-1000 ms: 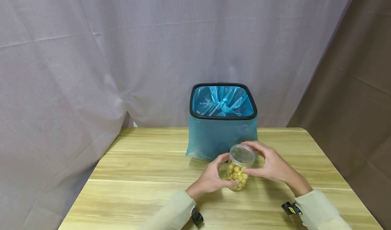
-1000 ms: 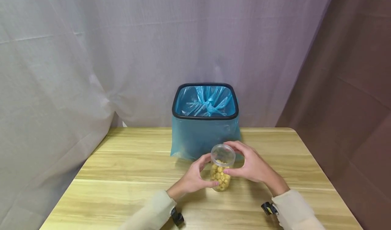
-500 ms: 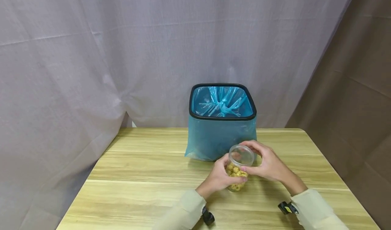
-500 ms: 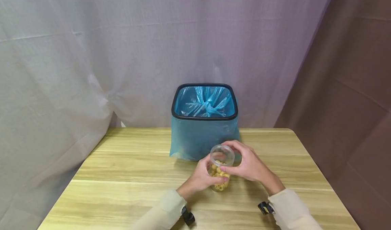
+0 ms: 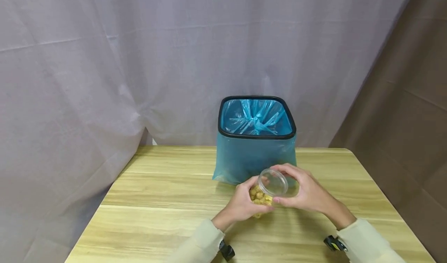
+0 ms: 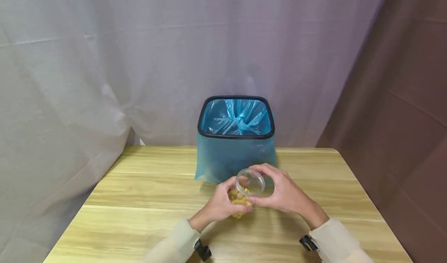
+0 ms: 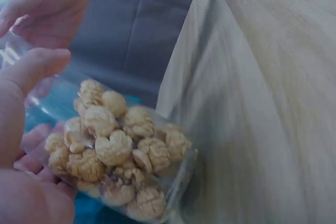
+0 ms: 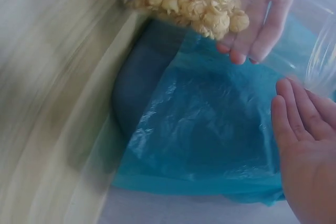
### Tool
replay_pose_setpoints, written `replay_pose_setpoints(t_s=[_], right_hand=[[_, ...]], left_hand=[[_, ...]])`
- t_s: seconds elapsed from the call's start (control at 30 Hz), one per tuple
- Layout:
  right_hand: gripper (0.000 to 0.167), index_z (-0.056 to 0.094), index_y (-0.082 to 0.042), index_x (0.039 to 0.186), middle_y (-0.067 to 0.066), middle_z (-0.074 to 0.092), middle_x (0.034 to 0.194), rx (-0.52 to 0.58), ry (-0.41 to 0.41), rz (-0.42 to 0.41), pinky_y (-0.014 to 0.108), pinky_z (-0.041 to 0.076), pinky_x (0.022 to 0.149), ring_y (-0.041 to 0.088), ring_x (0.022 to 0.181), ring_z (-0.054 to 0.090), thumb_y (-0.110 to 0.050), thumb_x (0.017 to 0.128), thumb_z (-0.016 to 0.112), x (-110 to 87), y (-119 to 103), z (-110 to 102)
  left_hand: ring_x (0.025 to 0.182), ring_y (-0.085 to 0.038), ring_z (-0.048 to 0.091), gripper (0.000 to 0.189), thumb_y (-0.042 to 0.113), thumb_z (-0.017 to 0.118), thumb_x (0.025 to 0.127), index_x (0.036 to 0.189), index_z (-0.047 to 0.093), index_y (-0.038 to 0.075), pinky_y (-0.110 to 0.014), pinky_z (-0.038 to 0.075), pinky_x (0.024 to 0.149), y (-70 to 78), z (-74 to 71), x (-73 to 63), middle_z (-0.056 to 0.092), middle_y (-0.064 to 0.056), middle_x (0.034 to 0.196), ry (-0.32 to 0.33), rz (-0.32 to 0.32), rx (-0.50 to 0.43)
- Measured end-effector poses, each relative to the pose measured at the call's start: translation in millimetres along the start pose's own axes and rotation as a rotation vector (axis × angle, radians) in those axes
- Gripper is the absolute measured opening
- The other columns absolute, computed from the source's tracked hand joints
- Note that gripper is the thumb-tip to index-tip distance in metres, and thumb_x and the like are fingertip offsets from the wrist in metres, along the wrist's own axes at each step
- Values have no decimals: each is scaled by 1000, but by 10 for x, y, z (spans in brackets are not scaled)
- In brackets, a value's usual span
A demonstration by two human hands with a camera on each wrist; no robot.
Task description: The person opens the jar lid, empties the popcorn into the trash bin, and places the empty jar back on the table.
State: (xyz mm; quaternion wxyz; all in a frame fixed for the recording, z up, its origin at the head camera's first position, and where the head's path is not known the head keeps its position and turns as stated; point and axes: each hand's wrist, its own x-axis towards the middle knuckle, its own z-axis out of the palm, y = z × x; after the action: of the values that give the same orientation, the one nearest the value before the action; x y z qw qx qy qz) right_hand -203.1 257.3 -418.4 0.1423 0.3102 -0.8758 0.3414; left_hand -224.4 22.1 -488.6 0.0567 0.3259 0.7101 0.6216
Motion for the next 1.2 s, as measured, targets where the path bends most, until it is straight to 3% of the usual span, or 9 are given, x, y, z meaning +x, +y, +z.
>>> replay_pose_setpoints(t_s=[0.13,0.27,0.5,0.7,1.03,1.2], right_hand=[[80,62,-16,141,-5,69,135,-62,-37,2,44,59,97,11,117,66,-37,73,97,27,-100,-37],[83,61,-11,142,-3,70,133,-93,-82,5,51,59,96,14,117,69,-42,74,96,81,-203,-84],[83,60,-13,143,-1,70,131,-125,-156,27,50,60,96,17,117,69,-53,77,91,158,-387,-79],[81,62,-15,140,-6,69,127,-143,-198,50,44,61,95,15,115,70,-61,78,87,197,-474,-16],[78,63,-5,135,-2,69,120,-85,-218,7,38,61,94,19,109,69,-49,78,92,238,-481,201],[78,63,-6,134,-4,68,118,-79,-225,7,34,61,93,17,107,69,-55,79,90,237,-454,279]], left_hand=[[114,-5,66,78,15,93,78,147,57,14,-22,55,98,66,-101,-76,71,-7,135,-13,16,148],[116,-7,66,77,21,93,79,146,56,10,-24,54,100,132,-207,-160,71,-7,135,-23,45,321],[114,-19,69,74,23,94,76,140,60,8,-24,54,98,258,-388,-290,71,-5,129,-28,11,547],[126,-25,67,81,26,94,73,143,59,3,-38,56,107,314,-509,-403,70,-10,137,15,-8,748],[123,-24,69,82,27,96,70,141,62,6,-39,59,103,403,-604,-507,72,-8,135,51,-54,853],[118,-21,70,82,27,98,67,139,63,9,-36,60,97,399,-615,-544,72,-5,132,58,-64,881]])
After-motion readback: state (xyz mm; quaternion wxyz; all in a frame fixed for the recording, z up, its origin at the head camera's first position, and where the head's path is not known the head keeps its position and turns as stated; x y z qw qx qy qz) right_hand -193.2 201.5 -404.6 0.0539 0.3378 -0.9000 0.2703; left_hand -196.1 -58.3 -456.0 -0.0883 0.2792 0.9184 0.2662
